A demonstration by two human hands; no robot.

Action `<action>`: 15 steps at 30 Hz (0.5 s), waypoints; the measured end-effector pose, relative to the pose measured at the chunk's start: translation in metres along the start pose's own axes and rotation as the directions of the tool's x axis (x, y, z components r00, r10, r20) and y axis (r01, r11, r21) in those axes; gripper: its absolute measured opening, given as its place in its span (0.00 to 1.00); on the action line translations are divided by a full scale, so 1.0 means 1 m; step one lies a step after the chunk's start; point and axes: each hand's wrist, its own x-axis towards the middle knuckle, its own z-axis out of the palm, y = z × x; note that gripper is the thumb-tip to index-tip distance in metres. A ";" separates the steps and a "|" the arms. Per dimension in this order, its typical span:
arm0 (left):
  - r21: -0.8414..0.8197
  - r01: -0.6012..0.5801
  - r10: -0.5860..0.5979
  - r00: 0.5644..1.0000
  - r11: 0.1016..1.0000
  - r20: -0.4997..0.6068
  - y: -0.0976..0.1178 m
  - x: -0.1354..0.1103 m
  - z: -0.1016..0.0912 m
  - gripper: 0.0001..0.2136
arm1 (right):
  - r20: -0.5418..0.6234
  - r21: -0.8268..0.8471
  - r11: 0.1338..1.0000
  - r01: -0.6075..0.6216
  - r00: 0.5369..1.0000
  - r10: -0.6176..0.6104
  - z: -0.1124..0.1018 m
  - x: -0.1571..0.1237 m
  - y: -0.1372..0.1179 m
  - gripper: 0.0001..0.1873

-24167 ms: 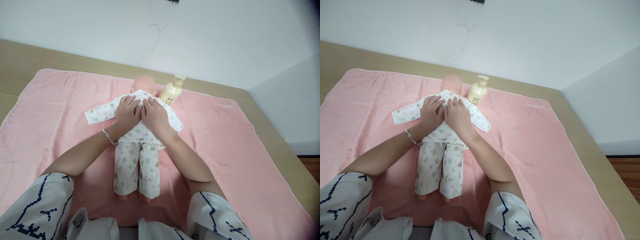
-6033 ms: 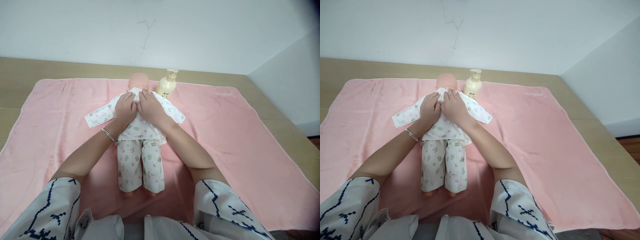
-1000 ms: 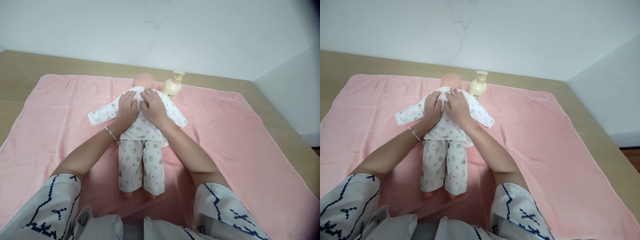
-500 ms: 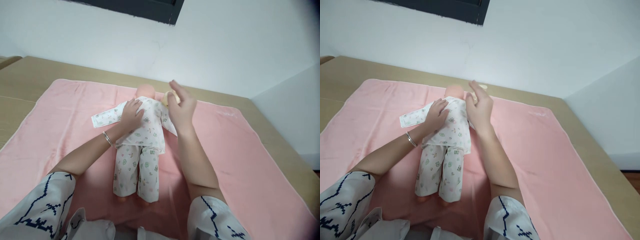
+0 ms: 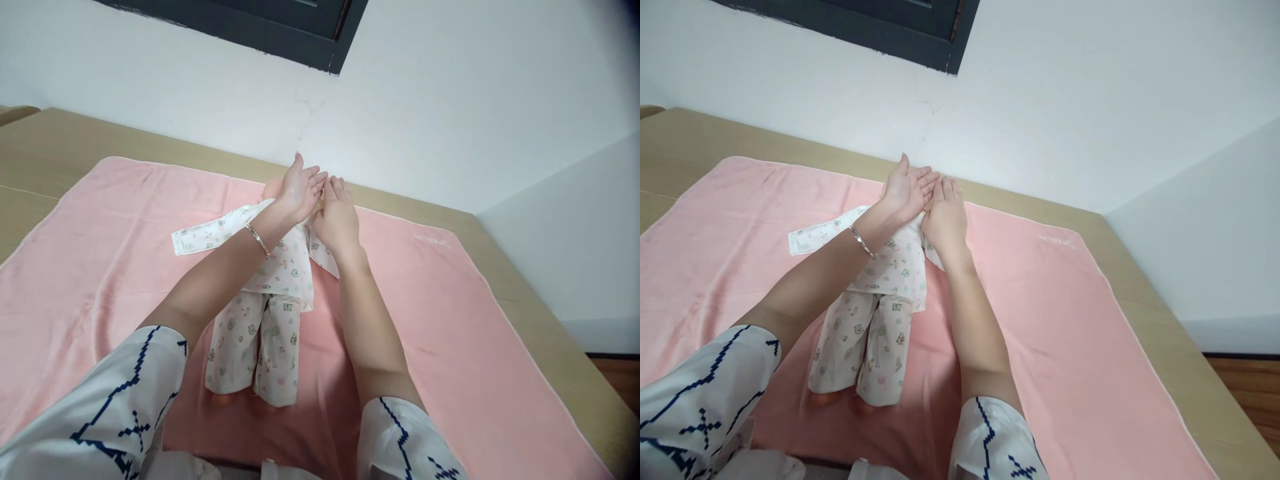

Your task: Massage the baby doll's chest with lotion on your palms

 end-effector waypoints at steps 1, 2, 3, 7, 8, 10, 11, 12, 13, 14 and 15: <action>-0.014 0.007 -0.007 1.000 1.000 0.011 -0.001 0.001 0.002 0.39 | -0.009 -0.009 1.000 -0.001 1.000 0.001 -0.001 0.000 -0.001 0.33; -0.012 0.015 -0.014 1.000 1.000 0.019 -0.003 0.001 0.003 0.39 | -0.020 -0.013 1.000 -0.001 1.000 0.001 -0.002 0.000 0.000 0.33; 0.005 0.021 -0.021 1.000 1.000 0.022 -0.004 0.001 0.003 0.39 | -0.029 -0.015 1.000 0.004 1.000 -0.005 -0.003 0.001 0.001 0.32; 0.189 0.020 -0.022 1.000 0.982 0.010 -0.004 -0.004 -0.004 0.40 | -0.060 -0.016 0.997 0.072 0.996 -0.072 -0.005 0.004 0.008 0.31; 0.248 0.014 -0.016 1.000 0.969 0.009 -0.004 -0.007 -0.007 0.41 | -0.067 -0.012 0.997 0.079 0.995 -0.080 -0.004 0.005 0.009 0.30; 0.338 0.000 -0.013 0.999 0.941 0.035 -0.005 -0.017 -0.014 0.41 | -0.077 0.006 0.998 0.069 0.995 -0.069 -0.002 0.005 0.010 0.30; 0.367 -0.005 -0.019 0.998 0.930 0.063 -0.005 -0.024 -0.018 0.40 | -0.078 0.016 0.998 0.057 0.995 -0.055 -0.001 0.004 0.010 0.30; 0.382 -0.008 -0.030 0.995 0.924 0.094 -0.004 -0.031 -0.022 0.39 | -0.079 0.023 0.999 0.044 0.996 -0.042 0.001 0.003 0.008 0.30; 0.390 -0.010 -0.041 0.992 0.921 0.121 -0.004 -0.040 -0.025 0.38 | -0.080 0.024 0.999 0.034 0.996 -0.032 0.002 0.002 0.007 0.30; 0.402 -0.013 -0.045 0.990 0.916 0.134 -0.002 -0.048 -0.029 0.37 | -0.082 0.017 0.999 0.029 0.996 -0.028 0.003 0.001 0.005 0.30; 0.424 -0.019 -0.041 0.990 0.905 0.132 -0.001 -0.056 -0.033 0.36 | -0.086 0.003 1.000 0.029 0.996 -0.029 0.005 0.000 0.003 0.30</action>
